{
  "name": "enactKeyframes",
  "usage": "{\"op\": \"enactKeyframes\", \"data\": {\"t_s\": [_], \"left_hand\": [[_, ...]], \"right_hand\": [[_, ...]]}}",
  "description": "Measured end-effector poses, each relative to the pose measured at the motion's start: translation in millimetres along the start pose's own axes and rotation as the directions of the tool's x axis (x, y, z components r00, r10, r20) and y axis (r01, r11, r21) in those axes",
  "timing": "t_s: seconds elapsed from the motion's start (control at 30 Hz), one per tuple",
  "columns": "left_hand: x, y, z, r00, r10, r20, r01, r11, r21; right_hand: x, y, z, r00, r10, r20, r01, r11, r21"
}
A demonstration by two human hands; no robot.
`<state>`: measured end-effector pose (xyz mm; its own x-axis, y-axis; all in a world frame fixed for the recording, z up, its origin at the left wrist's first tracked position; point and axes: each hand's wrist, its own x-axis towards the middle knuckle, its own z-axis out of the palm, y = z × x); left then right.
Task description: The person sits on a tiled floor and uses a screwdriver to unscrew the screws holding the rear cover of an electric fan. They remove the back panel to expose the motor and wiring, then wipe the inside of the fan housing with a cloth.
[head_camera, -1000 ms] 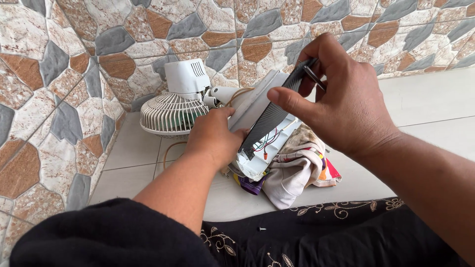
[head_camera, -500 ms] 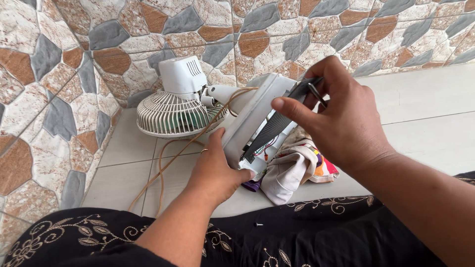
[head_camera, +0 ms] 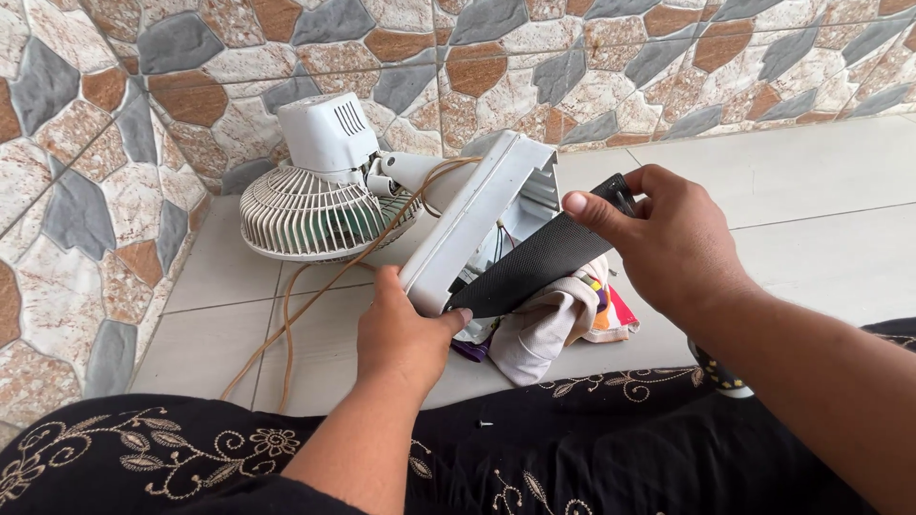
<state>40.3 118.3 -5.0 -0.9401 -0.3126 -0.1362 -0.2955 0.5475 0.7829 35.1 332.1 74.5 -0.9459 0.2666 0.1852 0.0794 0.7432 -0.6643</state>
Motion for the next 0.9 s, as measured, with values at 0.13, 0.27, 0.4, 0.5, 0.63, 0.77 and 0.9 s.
{"op": "enactKeyframes", "data": {"t_s": [0.13, 0.27, 0.4, 0.5, 0.63, 0.77, 0.9], "left_hand": [[0.0, 4.3, -5.8, 1.000, 0.014, -0.003, -0.014, 0.999, -0.048], [2.1, 13.5, -10.5, 1.000, 0.025, -0.020, -0.027, 0.991, -0.135], [4.1, 20.0, -14.8, 0.998, 0.055, -0.043, -0.063, 0.978, -0.198], [6.7, 25.8, -18.3, 0.997, 0.052, -0.064, -0.065, 0.975, -0.213], [12.4, 36.8, -24.3, 0.991, 0.056, -0.118, -0.082, 0.972, -0.222], [16.7, 47.6, -31.5, 0.987, 0.095, -0.131, -0.128, 0.953, -0.276], [21.5, 57.9, -43.3, 0.982, 0.083, -0.171, -0.128, 0.953, -0.276]], "right_hand": [[12.5, 11.1, 7.4, 0.998, 0.042, 0.047, -0.045, 0.997, 0.056], [26.6, 18.7, 9.4, 0.997, 0.065, 0.044, -0.065, 0.998, 0.006], [33.8, 21.3, 10.0, 0.999, 0.036, -0.014, -0.036, 0.999, -0.010], [33.6, 17.1, 2.6, 0.999, 0.053, 0.015, -0.053, 0.999, 0.013], [30.1, -5.9, -15.9, 0.995, 0.052, 0.091, -0.054, 0.998, 0.020], [25.4, -47.5, -33.2, 0.964, -0.115, 0.240, 0.081, 0.986, 0.147], [14.0, -85.1, -22.8, 0.930, 0.009, 0.368, 0.108, 0.949, -0.297]]}}
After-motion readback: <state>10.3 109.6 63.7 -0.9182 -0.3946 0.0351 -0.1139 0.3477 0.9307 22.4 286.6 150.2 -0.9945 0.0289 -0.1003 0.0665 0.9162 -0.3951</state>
